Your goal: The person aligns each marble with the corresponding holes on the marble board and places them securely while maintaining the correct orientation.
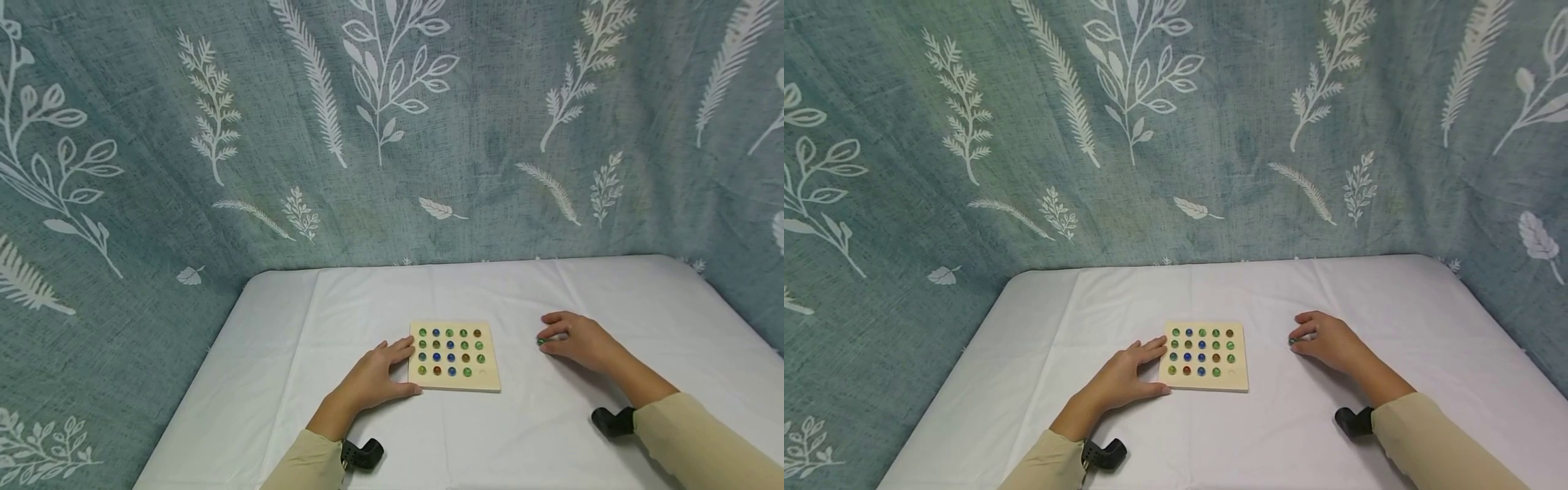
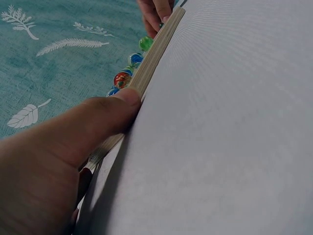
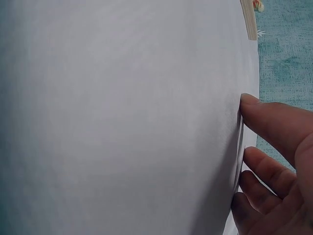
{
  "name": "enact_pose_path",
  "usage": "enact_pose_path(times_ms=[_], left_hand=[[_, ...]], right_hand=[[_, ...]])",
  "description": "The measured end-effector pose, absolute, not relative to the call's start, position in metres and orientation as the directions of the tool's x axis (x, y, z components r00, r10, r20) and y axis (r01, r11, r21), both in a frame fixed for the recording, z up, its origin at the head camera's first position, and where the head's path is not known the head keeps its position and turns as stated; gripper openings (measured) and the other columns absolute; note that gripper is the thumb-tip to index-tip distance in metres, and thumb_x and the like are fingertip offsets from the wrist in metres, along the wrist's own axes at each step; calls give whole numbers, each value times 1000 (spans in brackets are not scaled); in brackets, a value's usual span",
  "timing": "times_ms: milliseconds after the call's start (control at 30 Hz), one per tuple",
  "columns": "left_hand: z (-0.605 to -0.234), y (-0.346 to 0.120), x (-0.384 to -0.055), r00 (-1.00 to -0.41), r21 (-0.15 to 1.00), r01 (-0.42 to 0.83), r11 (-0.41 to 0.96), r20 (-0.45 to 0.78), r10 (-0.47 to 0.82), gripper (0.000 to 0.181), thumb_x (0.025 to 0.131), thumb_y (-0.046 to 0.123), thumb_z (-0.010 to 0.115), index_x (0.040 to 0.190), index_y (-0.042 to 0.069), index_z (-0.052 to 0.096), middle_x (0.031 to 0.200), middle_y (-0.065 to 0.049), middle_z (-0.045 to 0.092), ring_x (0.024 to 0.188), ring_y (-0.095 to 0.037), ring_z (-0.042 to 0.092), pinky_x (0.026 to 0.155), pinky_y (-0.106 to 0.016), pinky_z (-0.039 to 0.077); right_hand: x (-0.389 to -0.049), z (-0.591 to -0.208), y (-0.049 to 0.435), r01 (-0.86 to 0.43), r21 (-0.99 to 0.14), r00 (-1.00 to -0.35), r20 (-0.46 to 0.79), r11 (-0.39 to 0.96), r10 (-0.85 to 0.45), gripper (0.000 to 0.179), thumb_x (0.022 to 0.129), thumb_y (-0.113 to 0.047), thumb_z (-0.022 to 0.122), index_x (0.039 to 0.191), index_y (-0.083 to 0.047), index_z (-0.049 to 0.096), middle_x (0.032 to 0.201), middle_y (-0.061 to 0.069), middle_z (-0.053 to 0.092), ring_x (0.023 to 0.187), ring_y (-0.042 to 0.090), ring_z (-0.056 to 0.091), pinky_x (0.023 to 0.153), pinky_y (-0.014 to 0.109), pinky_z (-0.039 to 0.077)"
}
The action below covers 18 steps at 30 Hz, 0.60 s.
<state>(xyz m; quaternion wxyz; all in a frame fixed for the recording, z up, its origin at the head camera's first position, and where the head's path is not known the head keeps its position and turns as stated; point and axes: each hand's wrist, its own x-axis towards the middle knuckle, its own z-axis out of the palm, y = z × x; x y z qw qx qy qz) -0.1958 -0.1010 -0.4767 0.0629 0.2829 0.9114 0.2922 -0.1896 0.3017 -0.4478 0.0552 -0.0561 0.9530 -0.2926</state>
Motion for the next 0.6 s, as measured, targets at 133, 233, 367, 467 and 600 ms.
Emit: enact_pose_path(times_ms=[133,233,367,467,600], left_hand=[[-477,-101,-196,-832,563,482,671,53,552,78,78,54,79,145,23,52,156,11,38,143,-43,33,115,-56,33],[-478,-101,-196,-831,561,487,669,61,554,78,78,54,79,144,22,53,156,10,39,143,-43,34,115,-56,33],[-477,-101,-195,-834,565,484,669,66,548,78,77,53,79,144,22,53,155,10,40,143,-43,34,115,-56,34],[-477,-101,-195,-836,566,481,670,65,545,78,77,53,79,144,22,53,155,11,40,142,-44,34,114,-56,34],[-477,-100,-195,-834,563,483,670,62,549,78,77,53,79,144,22,53,155,11,39,142,-44,34,115,-56,33]], right_hand=[[-189,-448,302,-74,-565,-988,-70,822,-137,23,87,-24,73,104,-10,77,141,25,50,135,52,34,105,68,32],[-189,-449,301,-77,-561,-989,-65,824,-136,23,88,-25,73,104,-10,77,141,24,50,134,51,35,105,68,33],[-188,-449,301,-86,-549,-989,-54,831,-138,23,88,-26,73,104,-10,77,140,25,51,133,51,37,104,68,35],[-188,-448,300,-95,-538,-989,-43,838,-139,25,88,-28,73,105,-10,76,140,25,52,132,52,39,103,67,37],[-186,-446,297,-94,-532,-991,-29,842,-129,29,89,-30,72,108,-8,75,138,23,55,131,51,42,101,66,40]])
